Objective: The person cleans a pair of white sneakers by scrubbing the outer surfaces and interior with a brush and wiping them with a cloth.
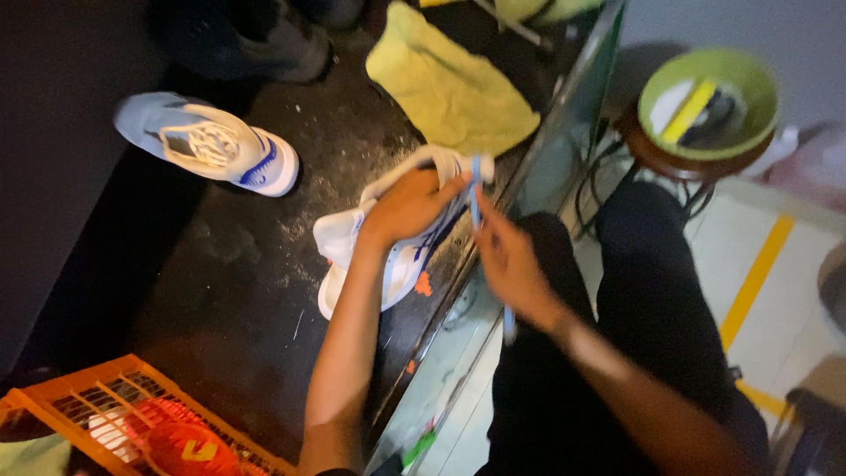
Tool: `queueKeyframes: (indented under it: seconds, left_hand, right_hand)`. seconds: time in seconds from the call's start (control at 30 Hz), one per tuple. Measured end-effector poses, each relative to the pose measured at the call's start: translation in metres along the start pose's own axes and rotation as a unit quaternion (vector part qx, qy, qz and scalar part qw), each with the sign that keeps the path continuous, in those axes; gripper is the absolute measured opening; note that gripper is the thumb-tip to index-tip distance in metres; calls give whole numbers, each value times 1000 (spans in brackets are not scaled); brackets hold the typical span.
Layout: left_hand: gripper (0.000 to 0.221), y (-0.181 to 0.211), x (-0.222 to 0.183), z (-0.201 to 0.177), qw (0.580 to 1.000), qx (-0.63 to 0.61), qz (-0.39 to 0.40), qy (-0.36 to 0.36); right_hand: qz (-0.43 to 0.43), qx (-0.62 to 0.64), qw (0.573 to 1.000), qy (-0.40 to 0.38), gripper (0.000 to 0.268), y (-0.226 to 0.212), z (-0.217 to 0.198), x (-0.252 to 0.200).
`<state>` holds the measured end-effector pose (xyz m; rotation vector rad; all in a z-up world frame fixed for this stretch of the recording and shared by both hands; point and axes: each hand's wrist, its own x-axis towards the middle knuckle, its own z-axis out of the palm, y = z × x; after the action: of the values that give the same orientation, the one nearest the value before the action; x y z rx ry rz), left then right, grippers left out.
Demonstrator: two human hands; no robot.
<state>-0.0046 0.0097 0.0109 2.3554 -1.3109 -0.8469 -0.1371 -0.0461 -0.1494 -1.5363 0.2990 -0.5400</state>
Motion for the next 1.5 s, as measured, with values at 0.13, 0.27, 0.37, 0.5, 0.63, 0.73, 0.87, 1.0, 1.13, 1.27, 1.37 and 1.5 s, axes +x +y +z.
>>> queueKeyframes:
  seconds: [0.13, 0.27, 0.37, 0.5, 0.63, 0.73, 0.87, 1.0, 1.13, 1.27, 1.37, 1.5]
  left_hand:
    - [68, 4, -2, -5, 999, -16, -20, -22]
    - [78, -7, -8, -15, 998, -3, -55, -35]
    - [64, -6, -41, -37, 998, -59, -33, 7]
    - [47, -5, -75, -64, 978, -205, -13, 40]
    - [41, -23, -89, -79, 939, -342, -5, 24]
    - [43, -44, -84, -75, 894, -441, 50, 69]
    - [31, -39, -78, -76, 857, -491, 50, 145]
    - [29, -25, -81, -74, 829, -522, 45, 198]
    - [30, -14, -82, -65, 798, -546, 82, 242]
    - [29, -6, -86, -65, 800, -533, 65, 269]
    - [21, -5, -81, -60, 740, -600, 85, 292]
    - [38, 6, -83, -57, 727, -558, 58, 397]
  right_hand:
    - [111, 0, 991, -68, 48, -33, -16, -34]
    - [118, 14, 991, -58, 48, -64, -39, -32]
    - [84, 39, 994, -54, 51, -66, -51, -33]
    - [76, 6, 996, -55, 52, -71, -52, -35]
    - [73, 51, 994, -64, 59, -57, -50, -35]
    - [92, 10, 995, -37, 58, -59, -52, -34]
    - [46, 18, 999, -14, 57, -46, -53, -33]
    - [46, -14, 999, 2, 56, -37, -52, -31]
    - [54, -57, 996, 35, 55, -24, -51, -31]
    - [91, -194, 976, 33, 58, -54, -48, -28]
    - [38, -278, 959, 25, 53, -67, -44, -29]
    - [-20, -358, 933, -34, 54, -84, -38, -33]
